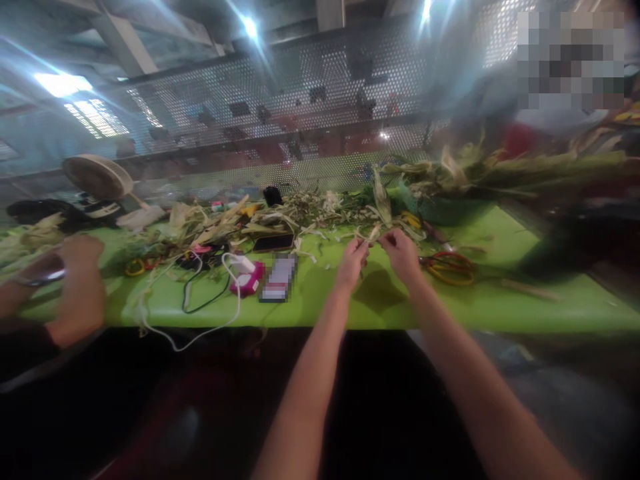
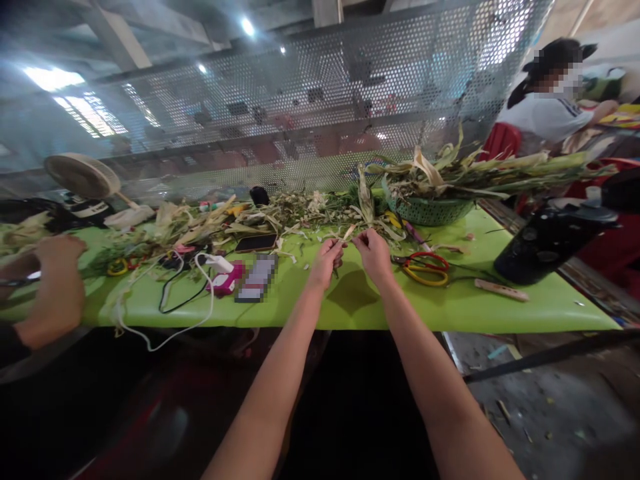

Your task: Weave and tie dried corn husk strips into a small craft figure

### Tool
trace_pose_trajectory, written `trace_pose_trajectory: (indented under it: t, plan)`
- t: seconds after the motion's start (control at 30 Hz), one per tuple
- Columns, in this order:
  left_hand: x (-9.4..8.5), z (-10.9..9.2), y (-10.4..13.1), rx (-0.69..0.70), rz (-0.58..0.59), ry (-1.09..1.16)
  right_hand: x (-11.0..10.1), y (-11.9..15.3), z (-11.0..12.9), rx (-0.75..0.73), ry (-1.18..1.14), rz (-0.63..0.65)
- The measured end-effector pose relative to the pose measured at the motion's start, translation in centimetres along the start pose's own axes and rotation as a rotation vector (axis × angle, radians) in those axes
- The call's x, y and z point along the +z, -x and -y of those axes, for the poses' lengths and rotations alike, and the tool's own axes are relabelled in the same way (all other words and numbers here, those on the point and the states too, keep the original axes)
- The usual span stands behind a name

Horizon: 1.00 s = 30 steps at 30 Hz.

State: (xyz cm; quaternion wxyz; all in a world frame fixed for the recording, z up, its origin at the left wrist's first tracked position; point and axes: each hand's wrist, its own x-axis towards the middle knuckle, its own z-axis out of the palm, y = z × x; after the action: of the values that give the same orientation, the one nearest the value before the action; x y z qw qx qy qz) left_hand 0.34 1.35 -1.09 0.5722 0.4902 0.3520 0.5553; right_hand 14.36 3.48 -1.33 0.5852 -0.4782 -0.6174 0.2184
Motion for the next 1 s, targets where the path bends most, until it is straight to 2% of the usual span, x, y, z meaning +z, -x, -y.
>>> trace_pose_trajectory:
  t: [0.1,0.2,0.37,0.47,0.63,0.83,0.93,1.0]
  plan:
    - [-0.2,-0.1,0.1,0.016,0.029,0.018,-0.1,0.1,0.2,0.033,-0.051,0.001]
    - [-0.3,-0.1,0.1,0.027,0.064,-0.031,-0.2,-0.1,0.5,0.098,-0.178,0.071]
    - [-0.1,0.0,0.1,-0.022,0.138,-0.095,-0.3,-0.2,0.3,0.173,-0.360,0.121]
    - [-0.2,0.0,0.2,-0.010,0.109,-0.059,-0.4,-0.2,-0.1,0.169,-0.357,0.111]
    - [-0.5,0.1,0.2,0.087,0.129,-0.216,-0.4,-0.4,-0.2,0.064,-0.307,0.084]
    - [-0.3,0.1,0.3,0.132,0.200,-0.236,0.1,-0.6,-0.8,0.018,-0.261,-0.068]
    - [-0.2,0.3,0.1,0.078,0.166,-0.162,-0.1,-0.7,-1.0,0.026,-0.231,-0.051]
    - [-0.4,0.7,-0.2,0.034,0.070,-0.053,-0.3,-0.7,-0.8,0.040,-0.252,-0.056]
